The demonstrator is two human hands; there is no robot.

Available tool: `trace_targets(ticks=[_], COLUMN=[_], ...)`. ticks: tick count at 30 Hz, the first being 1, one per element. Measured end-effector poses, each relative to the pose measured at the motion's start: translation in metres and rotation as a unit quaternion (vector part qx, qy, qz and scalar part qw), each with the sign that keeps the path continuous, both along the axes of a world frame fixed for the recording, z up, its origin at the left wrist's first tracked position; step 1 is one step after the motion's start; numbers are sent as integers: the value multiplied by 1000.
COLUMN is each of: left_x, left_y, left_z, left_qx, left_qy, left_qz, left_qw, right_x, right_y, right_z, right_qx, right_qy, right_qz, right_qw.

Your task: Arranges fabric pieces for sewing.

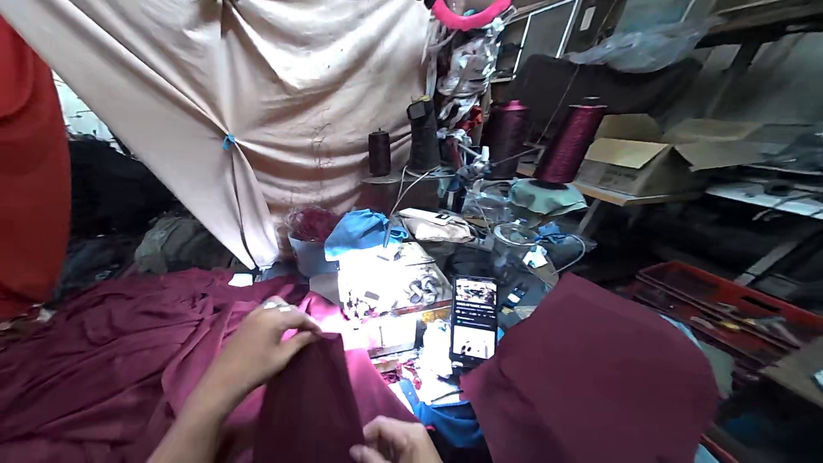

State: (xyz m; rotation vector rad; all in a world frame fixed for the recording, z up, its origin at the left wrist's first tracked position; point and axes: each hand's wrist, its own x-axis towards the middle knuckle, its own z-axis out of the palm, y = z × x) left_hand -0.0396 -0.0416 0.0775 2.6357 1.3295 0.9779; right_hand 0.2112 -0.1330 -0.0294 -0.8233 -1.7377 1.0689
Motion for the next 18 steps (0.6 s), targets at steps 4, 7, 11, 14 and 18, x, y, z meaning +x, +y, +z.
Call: trace_targets(ticks=[4,7,11,14,18], left_x=[29,41,42,42,49], left_y=[61,69,64,62,65], left_z=[-56,-66,-72,-74,-86], left_qx=[-139,-194,-183,-156,-105], left_qy=[14,14,-20,-29,-60], left_qz=[49,84,103,115,119], left_qw=[989,977,977,981,985], right_x=[2,4,-5,-15,-20], right_y=[52,75,89,96,101], right_z=[-59,-84,-82,-76,-77], right_qx=[-114,-137,-104,-34,54], right_qy=[-77,-135,-25,27,-3], right_qz=[-99,-125,-151,-222,-307], right_qw=[986,973,983,974,950])
